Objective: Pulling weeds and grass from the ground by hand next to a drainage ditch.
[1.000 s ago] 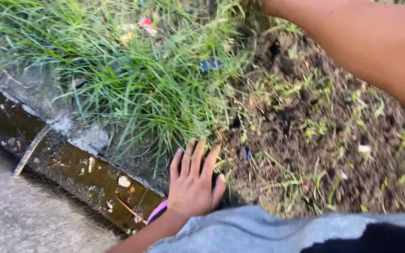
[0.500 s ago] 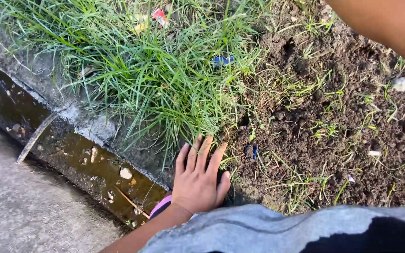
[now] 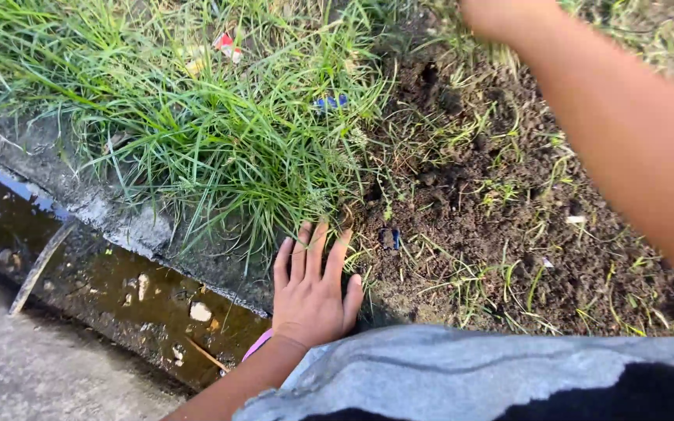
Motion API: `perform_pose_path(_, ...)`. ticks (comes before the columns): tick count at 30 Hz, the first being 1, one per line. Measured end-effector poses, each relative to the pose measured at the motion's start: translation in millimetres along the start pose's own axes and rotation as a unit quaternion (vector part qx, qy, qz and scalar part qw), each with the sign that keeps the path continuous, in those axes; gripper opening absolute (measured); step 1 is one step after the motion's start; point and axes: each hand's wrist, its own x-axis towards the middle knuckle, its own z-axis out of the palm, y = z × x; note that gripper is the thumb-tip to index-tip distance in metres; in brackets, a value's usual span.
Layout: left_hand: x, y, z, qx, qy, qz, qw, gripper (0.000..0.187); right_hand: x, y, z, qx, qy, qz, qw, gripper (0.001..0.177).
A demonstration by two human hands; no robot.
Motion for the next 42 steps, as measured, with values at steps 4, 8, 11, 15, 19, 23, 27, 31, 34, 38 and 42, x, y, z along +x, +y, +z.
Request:
perform_pose_path(4, -1, 6, -6, -0.002, 0.003, 0.007, 1.000, 0.066, -106, 26, -1, 0.018, 0.024, 0.036, 0.999, 0.033)
perform_pose_path(8, -2, 11, -9, 0.008, 0.006, 0.004, 1.000, 0.065, -239, 20, 29, 0.103, 0.096, 0.165, 0.976, 0.035)
perform_pose_path(11, -3, 12, -11, 0.003, -0.007, 0.004, 1.000, 0.066, -288, -6, 54, 0.045, 0.099, 0.199, 0.974, 0.034)
perform_pose_path(15, 12, -1, -35, -0.001, -0.081, 0.070, 0.994, 0.084, -284, -19, 76, -0.110, 0.074, 0.239, 0.962, 0.041)
perform_pose_path(19, 55, -6, -71, -0.005, -0.207, 0.111, 0.972, 0.083, -290, -1, 90, -0.160, 0.190, 0.125, 0.960, 0.070)
perform_pose_path(23, 104, -52, -56, -0.104, -0.187, 0.388, 0.897, 0.064, -285, -16, 94, -0.170, 0.176, 0.230, 0.942, 0.053)
perform_pose_path(27, 160, -94, -52, -0.053, -0.160, 0.462, 0.871, 0.060, -281, -23, 97, -0.218, 0.153, 0.311, 0.913, 0.038)
perform_pose_path(31, 183, -123, -54, -0.034, -0.222, 0.491, 0.842, 0.059, -276, -32, 98, -0.204, 0.189, 0.328, 0.903, 0.029)
perform_pose_path(34, 181, -135, -44, -0.077, -0.219, 0.491, 0.839, 0.058, -278, -34, 100, -0.233, 0.244, 0.268, 0.902, 0.047)
perform_pose_path(38, 181, -134, -35, -0.108, -0.188, 0.478, 0.851, 0.059, -272, -46, 90, -0.190, 0.215, 0.328, 0.900, 0.035)
perform_pose_path(42, 179, -131, -31, -0.109, -0.149, 0.476, 0.860, 0.068, -275, -46, 89, -0.171, 0.214, 0.320, 0.907, 0.035)
